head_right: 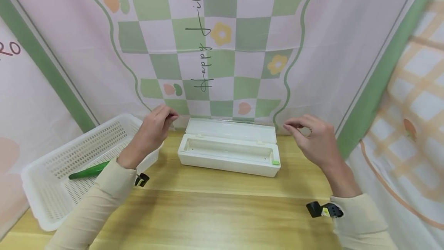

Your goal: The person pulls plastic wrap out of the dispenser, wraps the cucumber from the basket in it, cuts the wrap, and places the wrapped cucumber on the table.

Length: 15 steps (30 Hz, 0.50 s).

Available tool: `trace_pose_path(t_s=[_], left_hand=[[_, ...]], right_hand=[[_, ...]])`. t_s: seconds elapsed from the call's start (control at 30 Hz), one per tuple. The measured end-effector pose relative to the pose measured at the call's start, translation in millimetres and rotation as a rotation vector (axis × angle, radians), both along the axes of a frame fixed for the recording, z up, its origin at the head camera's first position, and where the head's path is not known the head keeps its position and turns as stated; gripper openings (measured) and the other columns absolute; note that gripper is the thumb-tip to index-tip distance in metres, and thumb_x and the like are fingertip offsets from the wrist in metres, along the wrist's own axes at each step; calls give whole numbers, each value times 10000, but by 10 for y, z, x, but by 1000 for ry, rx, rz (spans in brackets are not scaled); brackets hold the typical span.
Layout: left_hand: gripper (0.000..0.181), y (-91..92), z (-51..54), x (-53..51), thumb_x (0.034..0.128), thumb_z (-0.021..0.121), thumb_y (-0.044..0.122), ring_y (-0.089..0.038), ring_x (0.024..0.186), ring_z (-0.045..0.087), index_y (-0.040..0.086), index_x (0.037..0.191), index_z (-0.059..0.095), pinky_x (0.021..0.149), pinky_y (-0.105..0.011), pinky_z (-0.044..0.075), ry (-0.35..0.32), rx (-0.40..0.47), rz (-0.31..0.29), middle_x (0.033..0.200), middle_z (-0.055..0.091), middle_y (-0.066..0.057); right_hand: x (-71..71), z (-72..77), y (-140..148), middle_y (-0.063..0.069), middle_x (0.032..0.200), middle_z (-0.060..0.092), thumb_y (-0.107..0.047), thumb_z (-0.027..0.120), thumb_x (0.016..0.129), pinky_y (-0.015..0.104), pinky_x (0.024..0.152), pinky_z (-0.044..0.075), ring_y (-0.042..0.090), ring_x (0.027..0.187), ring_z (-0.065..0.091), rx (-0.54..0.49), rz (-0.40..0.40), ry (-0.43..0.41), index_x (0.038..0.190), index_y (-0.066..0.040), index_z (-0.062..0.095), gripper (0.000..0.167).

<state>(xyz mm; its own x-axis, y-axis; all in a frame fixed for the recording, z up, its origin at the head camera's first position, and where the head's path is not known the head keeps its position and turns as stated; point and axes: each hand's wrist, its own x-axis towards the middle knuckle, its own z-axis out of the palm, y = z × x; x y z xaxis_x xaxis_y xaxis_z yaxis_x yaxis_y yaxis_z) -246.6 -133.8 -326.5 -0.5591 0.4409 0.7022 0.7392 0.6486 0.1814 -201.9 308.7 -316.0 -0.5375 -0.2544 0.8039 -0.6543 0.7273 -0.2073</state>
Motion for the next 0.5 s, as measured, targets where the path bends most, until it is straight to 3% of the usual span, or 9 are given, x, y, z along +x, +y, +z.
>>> trace_pose_path(t_s=[0.5], left_hand=[[83,-18,246,108,1046,607,18,-283,910,665,-53,1051,649,787,-342,612,-7,19,1,1000,677,-165]], right_hand=[[82,192,-13,160,865,786,116,854,755,19,850,473,-195,885,593,-52,25,29,915,-32,824,220]])
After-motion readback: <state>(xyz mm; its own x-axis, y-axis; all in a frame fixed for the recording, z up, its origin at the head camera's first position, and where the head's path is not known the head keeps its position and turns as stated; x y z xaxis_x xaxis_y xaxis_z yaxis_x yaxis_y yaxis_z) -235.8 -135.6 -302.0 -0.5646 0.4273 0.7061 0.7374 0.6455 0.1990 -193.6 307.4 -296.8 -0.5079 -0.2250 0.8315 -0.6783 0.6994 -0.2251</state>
